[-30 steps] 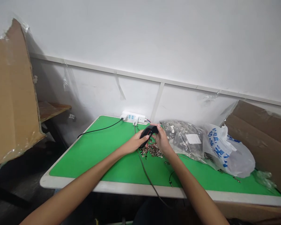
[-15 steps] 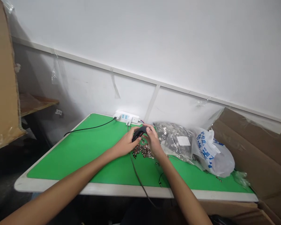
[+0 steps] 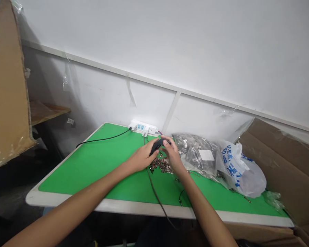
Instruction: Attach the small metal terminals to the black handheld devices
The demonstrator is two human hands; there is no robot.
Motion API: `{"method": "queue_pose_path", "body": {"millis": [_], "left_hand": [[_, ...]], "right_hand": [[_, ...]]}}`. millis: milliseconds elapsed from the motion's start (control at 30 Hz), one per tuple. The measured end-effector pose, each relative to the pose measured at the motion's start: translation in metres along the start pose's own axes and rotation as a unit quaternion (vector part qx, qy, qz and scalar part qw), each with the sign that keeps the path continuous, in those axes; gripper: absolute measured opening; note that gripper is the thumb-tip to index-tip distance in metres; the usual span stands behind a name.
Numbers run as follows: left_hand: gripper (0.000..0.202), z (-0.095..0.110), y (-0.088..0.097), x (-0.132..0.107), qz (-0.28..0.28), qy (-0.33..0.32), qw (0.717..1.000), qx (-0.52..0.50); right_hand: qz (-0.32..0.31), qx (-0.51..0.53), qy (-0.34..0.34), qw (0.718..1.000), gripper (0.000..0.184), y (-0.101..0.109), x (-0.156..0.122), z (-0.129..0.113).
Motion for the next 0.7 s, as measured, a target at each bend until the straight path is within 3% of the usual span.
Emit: {"method": "queue_pose_path", "body": {"millis": [367, 700], "left_hand": [[0.061, 0.0018, 0.0016, -0.0023, -0.005, 0.023, 0.998, 0.057], [0.057, 0.0024, 0.0005, -0.0025, 0.009, 0.009, 0.999, 0.03]], "right_hand": [[-0.001, -0.011, 0.009, 1.0, 0.032, -0.0002, -0.0016, 0.0012], [-0.001, -0.043, 0.021, 0.999, 0.032, 0.0004, -0.0037, -0.0037]]}}
Point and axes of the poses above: each hand's wrist, its own x-axis towards the middle knuckle, its own y-axis out of the back of the hand, z = x × y, the point moved 6 cm from there along x, towards the middle knuckle, and after that the axes turned 5 degrees about x, right-handed, at the moved point
